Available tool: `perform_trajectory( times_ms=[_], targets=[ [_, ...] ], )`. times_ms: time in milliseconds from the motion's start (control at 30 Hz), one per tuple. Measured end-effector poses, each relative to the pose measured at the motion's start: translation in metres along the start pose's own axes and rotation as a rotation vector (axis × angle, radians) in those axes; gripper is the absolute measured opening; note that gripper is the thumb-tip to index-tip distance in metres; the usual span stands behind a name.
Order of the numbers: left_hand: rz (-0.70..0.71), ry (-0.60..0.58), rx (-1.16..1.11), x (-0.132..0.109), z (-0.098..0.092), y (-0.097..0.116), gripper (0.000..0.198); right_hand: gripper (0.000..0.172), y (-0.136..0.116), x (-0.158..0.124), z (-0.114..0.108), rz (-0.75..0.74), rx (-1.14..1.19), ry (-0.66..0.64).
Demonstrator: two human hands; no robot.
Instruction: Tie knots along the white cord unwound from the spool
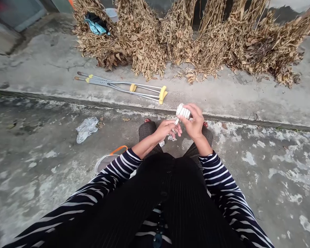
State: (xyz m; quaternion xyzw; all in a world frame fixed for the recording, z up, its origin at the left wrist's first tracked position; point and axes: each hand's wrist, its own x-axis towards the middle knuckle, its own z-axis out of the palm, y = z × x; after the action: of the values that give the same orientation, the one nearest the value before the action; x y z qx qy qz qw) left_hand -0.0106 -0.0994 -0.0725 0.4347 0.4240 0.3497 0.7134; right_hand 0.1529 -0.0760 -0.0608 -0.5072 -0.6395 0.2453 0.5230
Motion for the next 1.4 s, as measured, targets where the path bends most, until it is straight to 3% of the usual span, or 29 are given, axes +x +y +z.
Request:
perform_trajectory(
  times_ms=[267, 433, 567, 867, 1133, 1300, 1400],
  targets=[
    [-0.064, -0.104, -0.132, -0.01, -0.001, 0.022, 0.016, 0.033, 0.007, 0.008, -0.007, -0.442, -0.348, -0.071],
    [-0.106, -0.221, -0.268, -0.011, -0.004, 0.025, 0.018, 0.033, 0.004, 0.005, -0.019, -0.579, -0.465, -0.212],
    [-0.177, -0.231, -0.332, -0.014, -0.001, 0.025, 0.016, 0.033, 0.005, -0.001, -0.028, -0.667, -0.529, -0.331],
    [-0.235, -0.237, -0.435, -0.023, 0.018, 0.033, 0.02, 0.031, 0.006, -0.008, -0.03, -0.68, -0.649, -0.212],
    [-0.138, -0.319, -0.393, -0.028, 0.023, 0.034, 0.033, 0.032, 0.005, 0.005, -0.037, -0.65, -0.762, -0.213],
    [-0.149, -0.446, -0.302, -0.033, 0.016, 0.029, 0.037, 0.029, -0.004, 0.033, -0.057, -0.686, -0.789, -0.089],
    [-0.173, -0.344, -0.213, -0.023, 0.001, 0.011, 0.044, 0.029, -0.017, 0.047, -0.069, -0.72, -0.845, -0.044]
  ],
)
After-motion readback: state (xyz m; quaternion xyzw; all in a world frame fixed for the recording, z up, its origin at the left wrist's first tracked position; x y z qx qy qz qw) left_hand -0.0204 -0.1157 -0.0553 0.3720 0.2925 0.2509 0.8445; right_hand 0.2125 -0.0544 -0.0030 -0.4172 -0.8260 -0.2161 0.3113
